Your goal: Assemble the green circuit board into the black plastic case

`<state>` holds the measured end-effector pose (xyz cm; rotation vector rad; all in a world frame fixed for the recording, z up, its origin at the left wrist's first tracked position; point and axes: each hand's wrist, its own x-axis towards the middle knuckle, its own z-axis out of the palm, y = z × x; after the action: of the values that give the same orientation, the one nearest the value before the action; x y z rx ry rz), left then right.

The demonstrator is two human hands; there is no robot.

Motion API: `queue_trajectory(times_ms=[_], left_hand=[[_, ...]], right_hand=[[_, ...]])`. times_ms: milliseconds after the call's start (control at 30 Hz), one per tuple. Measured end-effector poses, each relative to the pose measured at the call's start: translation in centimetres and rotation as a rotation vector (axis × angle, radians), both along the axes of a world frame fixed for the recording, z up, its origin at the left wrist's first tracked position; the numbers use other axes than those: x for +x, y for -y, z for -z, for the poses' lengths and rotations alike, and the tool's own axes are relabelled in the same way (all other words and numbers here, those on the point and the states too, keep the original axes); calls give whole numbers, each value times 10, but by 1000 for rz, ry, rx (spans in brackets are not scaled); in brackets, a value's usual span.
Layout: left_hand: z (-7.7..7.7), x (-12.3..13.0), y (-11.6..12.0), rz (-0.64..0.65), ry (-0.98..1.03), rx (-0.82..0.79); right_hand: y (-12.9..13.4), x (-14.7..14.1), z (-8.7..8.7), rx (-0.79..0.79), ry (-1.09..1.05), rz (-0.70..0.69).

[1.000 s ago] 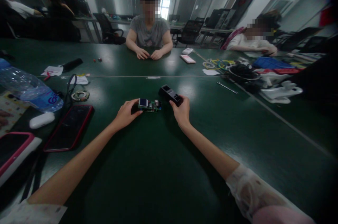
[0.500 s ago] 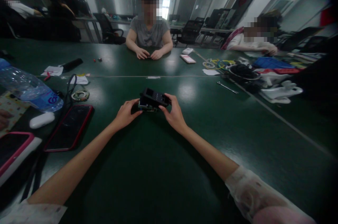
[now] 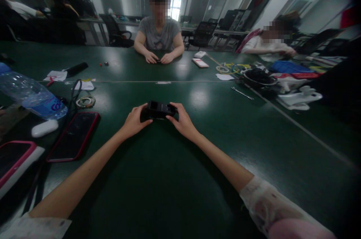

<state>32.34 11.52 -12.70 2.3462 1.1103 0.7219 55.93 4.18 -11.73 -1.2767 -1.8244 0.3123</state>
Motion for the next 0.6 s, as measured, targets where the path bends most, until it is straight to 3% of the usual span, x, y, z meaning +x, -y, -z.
queue_trajectory(times_ms=[600], left_hand=[[1, 0, 1, -16, -13, -18]], right_hand=[[-2, 1, 4, -84, 41, 2]])
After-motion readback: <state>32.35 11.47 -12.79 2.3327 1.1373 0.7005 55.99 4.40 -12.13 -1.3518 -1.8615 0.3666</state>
